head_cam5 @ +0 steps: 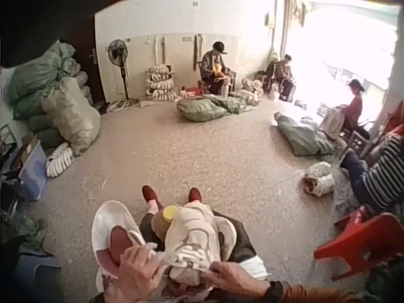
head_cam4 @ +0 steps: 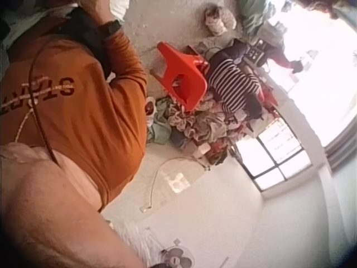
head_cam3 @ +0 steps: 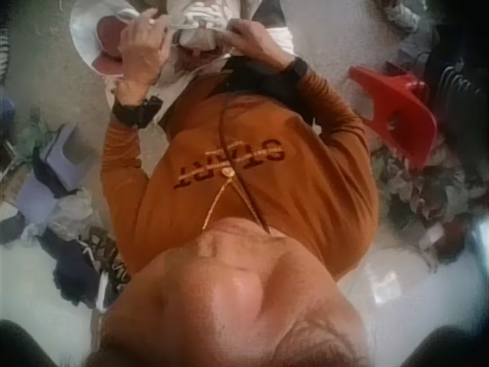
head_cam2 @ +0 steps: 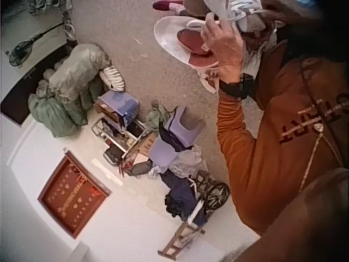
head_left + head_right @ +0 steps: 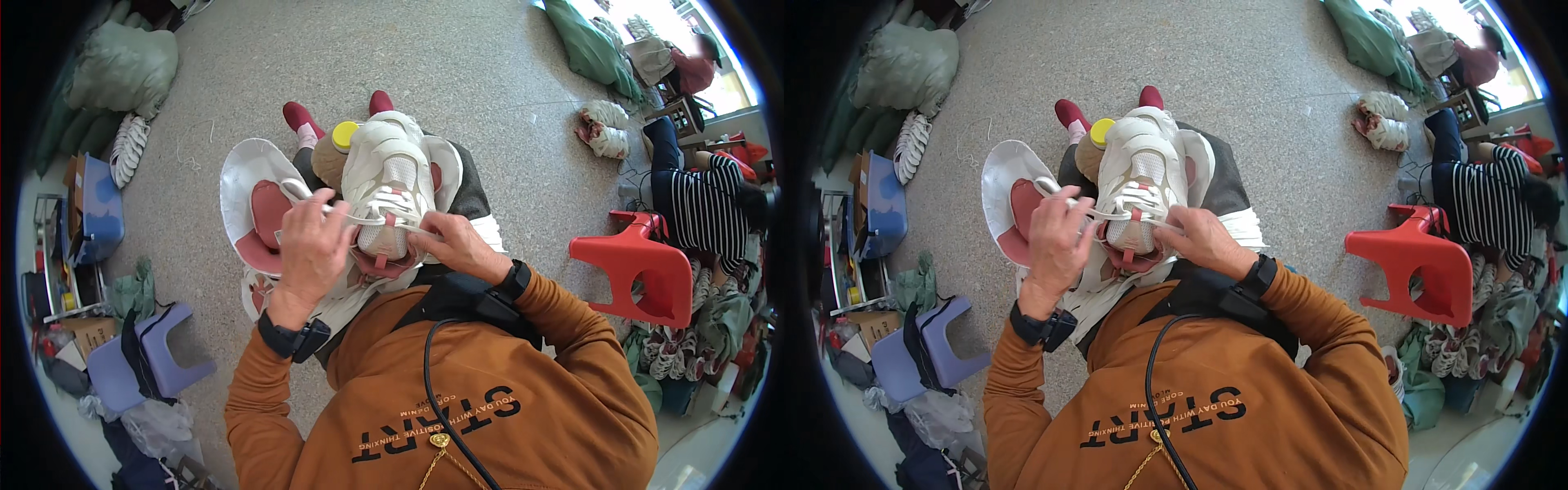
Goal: The person sits on the floor and laces a white sneaker with pink accents. They thread the laces through the eyelets, pull them tight, and tie a knot. The person handles the shoe and laces by hand, working on one shoe at a time.
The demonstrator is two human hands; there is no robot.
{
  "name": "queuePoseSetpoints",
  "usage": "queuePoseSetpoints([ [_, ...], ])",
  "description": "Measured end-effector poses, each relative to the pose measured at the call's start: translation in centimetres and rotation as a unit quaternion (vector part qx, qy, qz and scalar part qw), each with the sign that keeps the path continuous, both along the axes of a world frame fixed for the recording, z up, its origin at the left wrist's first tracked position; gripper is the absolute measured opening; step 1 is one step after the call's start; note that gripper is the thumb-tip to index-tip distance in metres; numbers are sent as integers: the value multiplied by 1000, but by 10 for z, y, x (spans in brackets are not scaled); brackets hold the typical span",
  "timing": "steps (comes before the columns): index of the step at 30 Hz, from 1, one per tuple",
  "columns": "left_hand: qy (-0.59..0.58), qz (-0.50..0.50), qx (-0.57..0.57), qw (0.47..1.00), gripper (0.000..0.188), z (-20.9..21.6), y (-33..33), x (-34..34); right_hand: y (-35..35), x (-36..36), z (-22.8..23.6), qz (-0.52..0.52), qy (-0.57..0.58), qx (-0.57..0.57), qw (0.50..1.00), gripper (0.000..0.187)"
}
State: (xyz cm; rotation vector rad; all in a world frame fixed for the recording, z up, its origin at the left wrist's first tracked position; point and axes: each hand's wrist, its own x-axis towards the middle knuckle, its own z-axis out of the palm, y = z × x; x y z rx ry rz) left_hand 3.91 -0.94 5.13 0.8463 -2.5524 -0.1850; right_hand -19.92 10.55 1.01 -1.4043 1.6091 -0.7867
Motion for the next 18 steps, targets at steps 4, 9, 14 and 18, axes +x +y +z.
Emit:
queuePoseSetpoints([
  [4, -32, -40, 5, 999, 26, -17, 0, -17, 9, -7, 2, 47, -48, 20, 998, 30],
  [9, -4, -40, 44, 998, 9, -32, -4, -16, 46, -59, 8, 75, -143, 98, 982, 26],
  [14, -9, -48, 96, 994, 6, -32, -10, -8, 62, -58, 16, 43, -175, 118, 977, 25],
  [18, -87, -36, 6, 996, 8, -18, -19, 5, 44, -51, 36, 18, -280, 15, 960, 23],
])
